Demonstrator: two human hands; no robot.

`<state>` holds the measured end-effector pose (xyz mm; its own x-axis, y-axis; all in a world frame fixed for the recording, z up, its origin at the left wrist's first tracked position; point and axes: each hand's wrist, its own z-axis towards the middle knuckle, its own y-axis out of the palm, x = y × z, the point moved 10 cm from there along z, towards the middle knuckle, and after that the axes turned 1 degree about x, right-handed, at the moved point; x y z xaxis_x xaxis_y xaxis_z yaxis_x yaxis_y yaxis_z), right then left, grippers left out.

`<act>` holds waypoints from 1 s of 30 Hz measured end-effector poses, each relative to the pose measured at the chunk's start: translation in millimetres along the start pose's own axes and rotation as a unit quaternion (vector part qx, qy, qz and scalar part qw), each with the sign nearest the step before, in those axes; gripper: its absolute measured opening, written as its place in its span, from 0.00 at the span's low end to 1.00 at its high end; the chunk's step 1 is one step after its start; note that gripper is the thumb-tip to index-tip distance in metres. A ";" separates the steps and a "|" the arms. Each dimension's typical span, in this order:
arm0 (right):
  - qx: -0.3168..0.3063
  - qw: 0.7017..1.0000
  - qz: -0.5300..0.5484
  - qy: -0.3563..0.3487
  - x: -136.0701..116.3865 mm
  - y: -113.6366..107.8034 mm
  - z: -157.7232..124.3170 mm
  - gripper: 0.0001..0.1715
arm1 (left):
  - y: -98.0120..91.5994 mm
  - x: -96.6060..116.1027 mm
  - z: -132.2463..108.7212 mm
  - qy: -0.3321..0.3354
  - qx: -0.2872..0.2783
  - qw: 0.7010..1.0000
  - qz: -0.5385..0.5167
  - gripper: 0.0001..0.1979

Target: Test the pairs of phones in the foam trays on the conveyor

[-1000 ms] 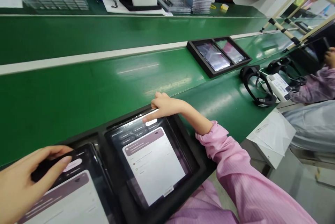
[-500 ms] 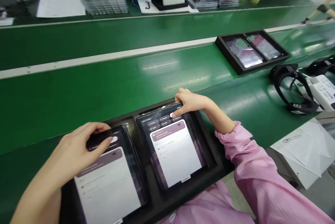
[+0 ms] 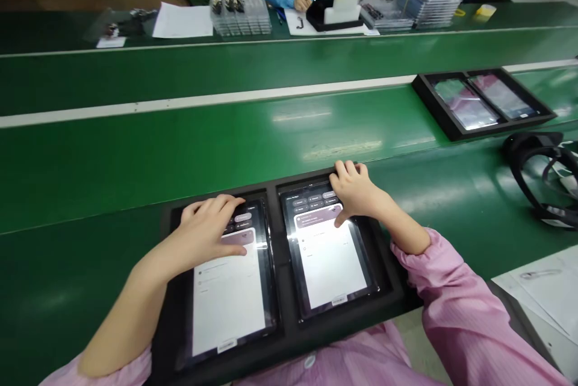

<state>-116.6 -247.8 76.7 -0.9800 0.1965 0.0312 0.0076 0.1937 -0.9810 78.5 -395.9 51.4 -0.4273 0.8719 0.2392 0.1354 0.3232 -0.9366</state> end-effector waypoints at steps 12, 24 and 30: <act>0.169 0.954 0.226 0.095 28.2 15.9 -33.1 0.29 | -9.1 8.4 -2.1 0.026 0.028 0.999 -0.022 0.29; 0.182 0.934 0.297 0.077 24.6 38.0 -76.9 0.45 | 17.0 40.6 -19.0 0.100 -0.030 0.994 0.018 0.51; 0.284 0.921 0.222 0.144 38.8 25.1 -88.7 0.12 | 13.7 45.7 -15.9 0.115 -0.031 0.992 -0.030 0.36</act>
<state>-136.8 -150.1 70.2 -0.8113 0.3972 -0.4289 0.2104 -0.4862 -0.8482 75.1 -345.8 53.6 -0.2225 0.9089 0.3528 0.1744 0.3931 -0.9028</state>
